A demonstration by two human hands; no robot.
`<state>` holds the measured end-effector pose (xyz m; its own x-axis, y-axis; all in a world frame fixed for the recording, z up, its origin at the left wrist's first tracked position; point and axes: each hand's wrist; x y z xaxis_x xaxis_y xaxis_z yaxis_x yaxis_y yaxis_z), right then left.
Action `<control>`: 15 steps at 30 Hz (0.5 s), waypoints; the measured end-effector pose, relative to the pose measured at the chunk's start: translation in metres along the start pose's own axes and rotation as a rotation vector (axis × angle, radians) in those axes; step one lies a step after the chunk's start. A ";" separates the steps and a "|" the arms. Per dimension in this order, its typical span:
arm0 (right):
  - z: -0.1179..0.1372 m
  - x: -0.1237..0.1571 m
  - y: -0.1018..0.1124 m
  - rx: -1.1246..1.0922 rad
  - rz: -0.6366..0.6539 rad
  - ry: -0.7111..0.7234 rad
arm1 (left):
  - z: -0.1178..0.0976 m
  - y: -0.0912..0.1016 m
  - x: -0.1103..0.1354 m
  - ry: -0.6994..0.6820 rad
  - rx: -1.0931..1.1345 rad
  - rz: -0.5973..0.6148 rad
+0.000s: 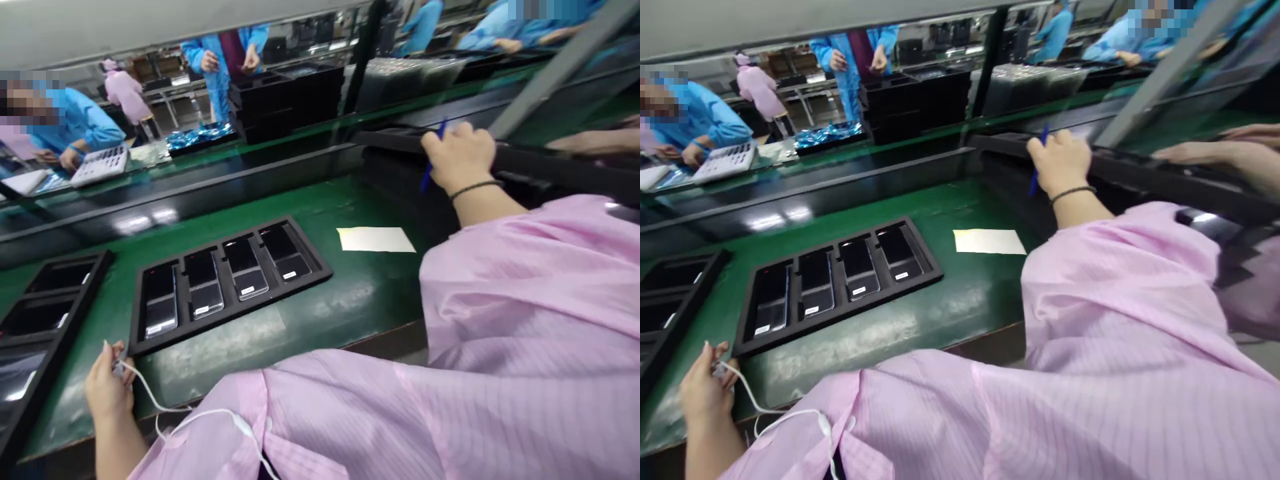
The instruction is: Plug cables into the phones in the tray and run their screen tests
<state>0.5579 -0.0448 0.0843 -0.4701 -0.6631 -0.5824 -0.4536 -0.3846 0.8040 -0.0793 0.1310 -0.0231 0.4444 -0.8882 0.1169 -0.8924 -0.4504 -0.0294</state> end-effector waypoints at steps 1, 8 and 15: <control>0.003 0.006 -0.006 -0.014 0.007 0.001 | 0.000 -0.001 0.001 0.011 0.002 0.008; 0.031 0.037 -0.019 -0.200 -0.171 0.056 | 0.005 0.005 0.007 -0.176 -0.223 -0.014; 0.213 0.061 -0.016 -0.605 0.174 0.820 | -0.015 -0.021 0.015 -0.436 -0.844 0.123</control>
<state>0.3750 0.0579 0.0106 0.2701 -0.8873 -0.3739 0.1343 -0.3498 0.9272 -0.0547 0.1287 -0.0053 0.1819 -0.9575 -0.2239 -0.6213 -0.2884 0.7285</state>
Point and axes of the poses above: each hand's wrist, its own x-axis away from the middle knuckle, its own y-axis out of the back of the hand, z = x × y, and after that the axes turned 6 degrees about -z, right-handed
